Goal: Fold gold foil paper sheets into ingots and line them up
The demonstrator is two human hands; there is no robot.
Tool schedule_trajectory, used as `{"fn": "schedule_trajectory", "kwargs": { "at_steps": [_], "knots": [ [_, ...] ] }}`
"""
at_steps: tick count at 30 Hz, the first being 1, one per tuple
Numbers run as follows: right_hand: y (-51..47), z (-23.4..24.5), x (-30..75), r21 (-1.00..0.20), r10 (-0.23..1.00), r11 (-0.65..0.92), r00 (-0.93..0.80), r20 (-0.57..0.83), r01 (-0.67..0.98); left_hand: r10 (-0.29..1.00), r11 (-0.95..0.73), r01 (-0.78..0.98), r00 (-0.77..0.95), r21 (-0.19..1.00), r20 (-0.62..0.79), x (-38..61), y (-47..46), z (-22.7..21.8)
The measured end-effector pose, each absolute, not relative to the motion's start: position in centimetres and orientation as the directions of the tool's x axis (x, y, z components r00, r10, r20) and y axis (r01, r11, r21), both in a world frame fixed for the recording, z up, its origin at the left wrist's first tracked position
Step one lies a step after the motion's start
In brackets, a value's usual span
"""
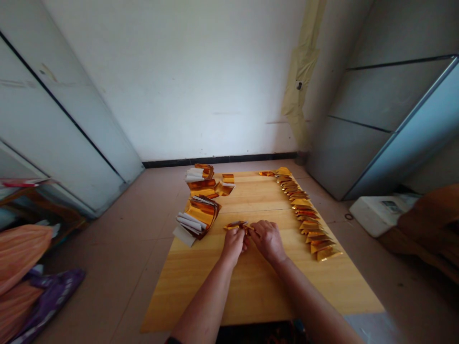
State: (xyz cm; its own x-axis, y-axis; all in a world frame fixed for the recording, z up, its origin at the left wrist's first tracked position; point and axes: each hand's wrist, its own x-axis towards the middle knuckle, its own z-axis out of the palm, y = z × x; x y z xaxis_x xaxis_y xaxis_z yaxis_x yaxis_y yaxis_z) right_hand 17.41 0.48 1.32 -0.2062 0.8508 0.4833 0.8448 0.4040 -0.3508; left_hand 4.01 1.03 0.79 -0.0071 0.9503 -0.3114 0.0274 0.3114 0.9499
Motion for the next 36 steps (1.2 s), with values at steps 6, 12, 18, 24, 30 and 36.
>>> {"fn": "schedule_trajectory", "kwargs": {
  "at_steps": [6,12,18,24,30,36],
  "knots": [
    [0.6,0.3,18.6,-0.41,0.867,0.408,-0.206,0.453,0.816,0.943,0.331,0.025,-0.053,0.943,-0.33,3.7,1.4,0.5],
    [0.6,0.4,18.2,-0.301,0.867,0.316,-0.145,0.477,0.9,0.956,0.292,0.205,-0.043,0.934,-0.289,3.7,1.8,-0.6],
    [0.8,0.6,18.3,-0.307,0.864,0.314,-0.136,0.485,0.899,0.955,0.294,0.197,-0.031,0.935,-0.294,3.6,1.9,-0.5],
    [0.5,0.5,18.6,-0.508,0.893,0.307,-0.06,0.446,0.805,0.934,0.353,0.009,-0.063,0.936,-0.351,3.9,1.7,0.3],
    [0.6,0.2,18.4,-0.666,0.937,0.238,0.015,0.35,0.708,0.924,0.37,-0.089,-0.074,0.925,-0.376,3.9,1.5,0.6],
    [0.8,-0.2,18.2,-0.713,0.925,0.254,0.051,0.377,0.654,0.919,0.389,-0.136,-0.011,0.911,-0.394,4.1,1.4,1.1]
  ]
}}
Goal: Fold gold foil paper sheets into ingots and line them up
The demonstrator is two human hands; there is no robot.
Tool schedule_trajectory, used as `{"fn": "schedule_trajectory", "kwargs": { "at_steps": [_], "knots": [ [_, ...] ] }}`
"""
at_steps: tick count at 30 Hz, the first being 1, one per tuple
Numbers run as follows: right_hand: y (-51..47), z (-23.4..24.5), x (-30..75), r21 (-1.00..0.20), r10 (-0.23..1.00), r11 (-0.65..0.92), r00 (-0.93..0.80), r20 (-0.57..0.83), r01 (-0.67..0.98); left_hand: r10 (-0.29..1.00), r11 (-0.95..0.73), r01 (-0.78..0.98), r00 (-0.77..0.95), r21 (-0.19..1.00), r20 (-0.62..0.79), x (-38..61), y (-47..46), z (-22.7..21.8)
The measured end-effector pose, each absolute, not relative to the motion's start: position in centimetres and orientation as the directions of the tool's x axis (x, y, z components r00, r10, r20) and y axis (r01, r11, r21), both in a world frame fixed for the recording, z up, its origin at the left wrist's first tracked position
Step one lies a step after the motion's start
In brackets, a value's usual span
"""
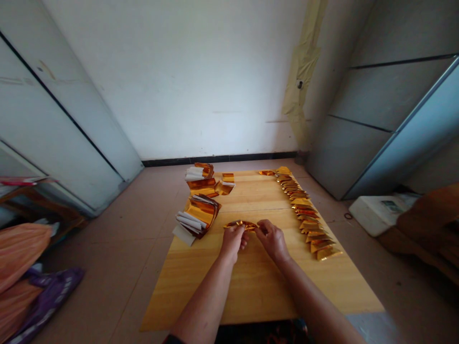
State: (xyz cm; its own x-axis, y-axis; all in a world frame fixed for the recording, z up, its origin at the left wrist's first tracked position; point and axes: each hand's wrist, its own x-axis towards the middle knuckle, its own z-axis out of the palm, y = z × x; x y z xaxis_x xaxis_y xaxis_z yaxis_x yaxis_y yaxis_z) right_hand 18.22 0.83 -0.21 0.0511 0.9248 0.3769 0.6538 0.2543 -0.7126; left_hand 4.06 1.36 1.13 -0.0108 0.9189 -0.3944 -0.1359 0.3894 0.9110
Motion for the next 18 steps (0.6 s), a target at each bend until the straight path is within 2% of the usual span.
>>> {"fn": "schedule_trajectory", "kwargs": {
  "at_steps": [7,10,13,15,18],
  "knots": [
    [1.2,-0.2,18.7,-0.699,0.905,0.249,0.095,0.414,0.671,0.893,0.449,-0.107,0.023,0.887,-0.449,3.9,1.2,1.3],
    [1.5,0.2,19.2,-0.637,0.891,0.26,0.075,0.448,0.726,0.884,0.467,-0.072,0.037,0.882,-0.465,3.7,1.0,1.3],
    [1.8,0.8,19.7,-0.545,0.867,0.299,0.016,0.499,0.783,0.899,0.437,0.012,-0.021,0.899,-0.437,3.5,1.0,1.5],
    [2.1,1.0,20.2,-0.497,0.852,0.322,-0.018,0.523,0.806,0.941,0.335,0.126,-0.095,0.934,-0.325,3.3,1.2,1.6],
    [2.8,0.8,21.3,-0.457,0.852,0.322,-0.044,0.521,0.829,0.987,0.051,0.367,-0.161,0.929,0.009,2.9,1.5,1.9]
  ]
}}
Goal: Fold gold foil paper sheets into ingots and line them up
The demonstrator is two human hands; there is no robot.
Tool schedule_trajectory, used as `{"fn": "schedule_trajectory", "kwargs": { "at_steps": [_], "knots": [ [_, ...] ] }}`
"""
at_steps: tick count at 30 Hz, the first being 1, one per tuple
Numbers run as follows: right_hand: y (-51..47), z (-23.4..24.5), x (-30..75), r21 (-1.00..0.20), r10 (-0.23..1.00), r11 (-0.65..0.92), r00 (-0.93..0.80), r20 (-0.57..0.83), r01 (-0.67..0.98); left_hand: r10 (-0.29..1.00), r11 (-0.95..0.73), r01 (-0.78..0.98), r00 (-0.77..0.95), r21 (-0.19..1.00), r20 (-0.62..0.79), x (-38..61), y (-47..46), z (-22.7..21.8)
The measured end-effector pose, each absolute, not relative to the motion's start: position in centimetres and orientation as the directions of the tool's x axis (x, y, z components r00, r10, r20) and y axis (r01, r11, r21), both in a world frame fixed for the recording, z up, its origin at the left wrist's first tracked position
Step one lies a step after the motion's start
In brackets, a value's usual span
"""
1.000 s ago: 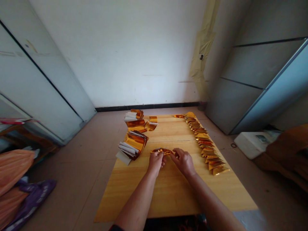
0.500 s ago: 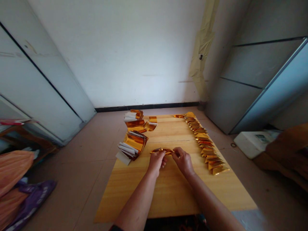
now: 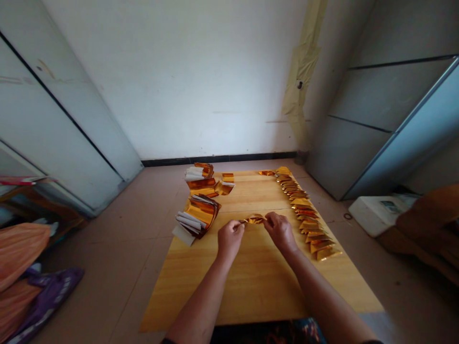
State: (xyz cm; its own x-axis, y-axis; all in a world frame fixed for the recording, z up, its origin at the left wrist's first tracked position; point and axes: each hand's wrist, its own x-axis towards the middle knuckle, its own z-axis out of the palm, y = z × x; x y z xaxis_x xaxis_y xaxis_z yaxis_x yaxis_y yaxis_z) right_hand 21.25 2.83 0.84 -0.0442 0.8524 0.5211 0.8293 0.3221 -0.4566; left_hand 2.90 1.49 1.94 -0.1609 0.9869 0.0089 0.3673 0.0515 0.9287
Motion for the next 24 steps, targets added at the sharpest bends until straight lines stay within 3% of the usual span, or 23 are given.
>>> {"fn": "schedule_trajectory", "kwargs": {
  "at_steps": [2,4,10,17,24],
  "knots": [
    [3.5,0.5,22.1,-0.457,0.868,0.297,-0.038,0.495,0.838,0.969,-0.11,0.503,-0.136,0.857,0.204,2.7,1.5,1.9],
    [4.4,0.0,22.8,-0.481,0.886,0.251,0.001,0.464,0.84,0.947,-0.203,0.584,-0.087,0.786,0.309,2.5,1.2,1.6],
    [7.9,-0.1,24.1,-0.484,0.897,0.098,0.133,0.421,0.869,0.907,-0.322,0.623,-0.013,0.713,0.421,1.7,0.3,-0.4],
    [12.9,2.0,25.2,-0.301,0.849,-0.002,0.161,0.504,0.954,0.932,-0.23,0.511,-0.13,0.828,0.339,1.1,0.4,-1.0],
    [18.6,3.3,27.0,-0.313,0.895,-0.318,0.392,0.212,0.895,0.948,-0.146,0.391,-0.208,0.909,0.242,1.1,0.5,-0.9]
  ]
}}
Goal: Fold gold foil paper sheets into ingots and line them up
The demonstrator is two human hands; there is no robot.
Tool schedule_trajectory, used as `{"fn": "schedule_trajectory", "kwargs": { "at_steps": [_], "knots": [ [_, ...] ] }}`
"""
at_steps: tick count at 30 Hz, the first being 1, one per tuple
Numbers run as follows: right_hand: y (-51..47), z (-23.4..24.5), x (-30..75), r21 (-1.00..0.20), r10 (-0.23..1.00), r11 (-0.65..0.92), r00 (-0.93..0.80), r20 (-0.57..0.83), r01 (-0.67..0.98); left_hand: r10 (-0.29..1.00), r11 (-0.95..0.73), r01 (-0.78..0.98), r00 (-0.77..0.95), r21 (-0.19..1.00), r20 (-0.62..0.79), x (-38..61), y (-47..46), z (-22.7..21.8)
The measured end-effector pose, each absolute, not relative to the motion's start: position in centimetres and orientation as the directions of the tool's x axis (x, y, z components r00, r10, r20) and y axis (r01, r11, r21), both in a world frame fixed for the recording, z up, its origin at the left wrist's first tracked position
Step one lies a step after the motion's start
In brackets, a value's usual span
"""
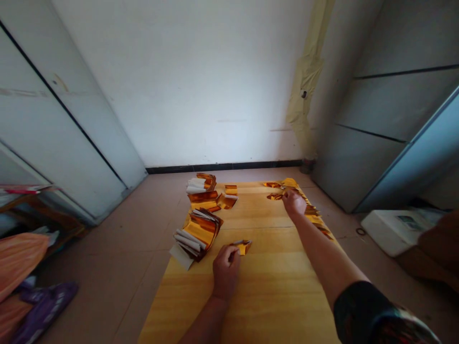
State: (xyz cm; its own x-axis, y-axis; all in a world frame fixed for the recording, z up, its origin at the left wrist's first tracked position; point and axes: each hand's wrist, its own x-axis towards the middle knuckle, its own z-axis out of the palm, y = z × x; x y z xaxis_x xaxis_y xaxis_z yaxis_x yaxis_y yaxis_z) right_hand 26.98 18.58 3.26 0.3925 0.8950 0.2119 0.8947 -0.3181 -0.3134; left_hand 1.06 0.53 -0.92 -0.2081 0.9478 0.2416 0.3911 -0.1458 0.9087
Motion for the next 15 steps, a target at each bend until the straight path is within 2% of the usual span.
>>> {"fn": "schedule_trajectory", "kwargs": {
  "at_steps": [6,15],
  "knots": [
    [23.1,3.2,27.4,-0.272,0.897,-0.373,0.42,0.141,0.887,0.956,-0.095,0.395,-0.219,0.914,0.194,0.8,0.4,-0.9],
    [26.1,2.4,27.3,-0.228,0.896,-0.396,0.428,0.115,0.89,0.965,-0.076,0.428,-0.194,0.901,0.174,0.5,0.1,-1.4]
  ]
}}
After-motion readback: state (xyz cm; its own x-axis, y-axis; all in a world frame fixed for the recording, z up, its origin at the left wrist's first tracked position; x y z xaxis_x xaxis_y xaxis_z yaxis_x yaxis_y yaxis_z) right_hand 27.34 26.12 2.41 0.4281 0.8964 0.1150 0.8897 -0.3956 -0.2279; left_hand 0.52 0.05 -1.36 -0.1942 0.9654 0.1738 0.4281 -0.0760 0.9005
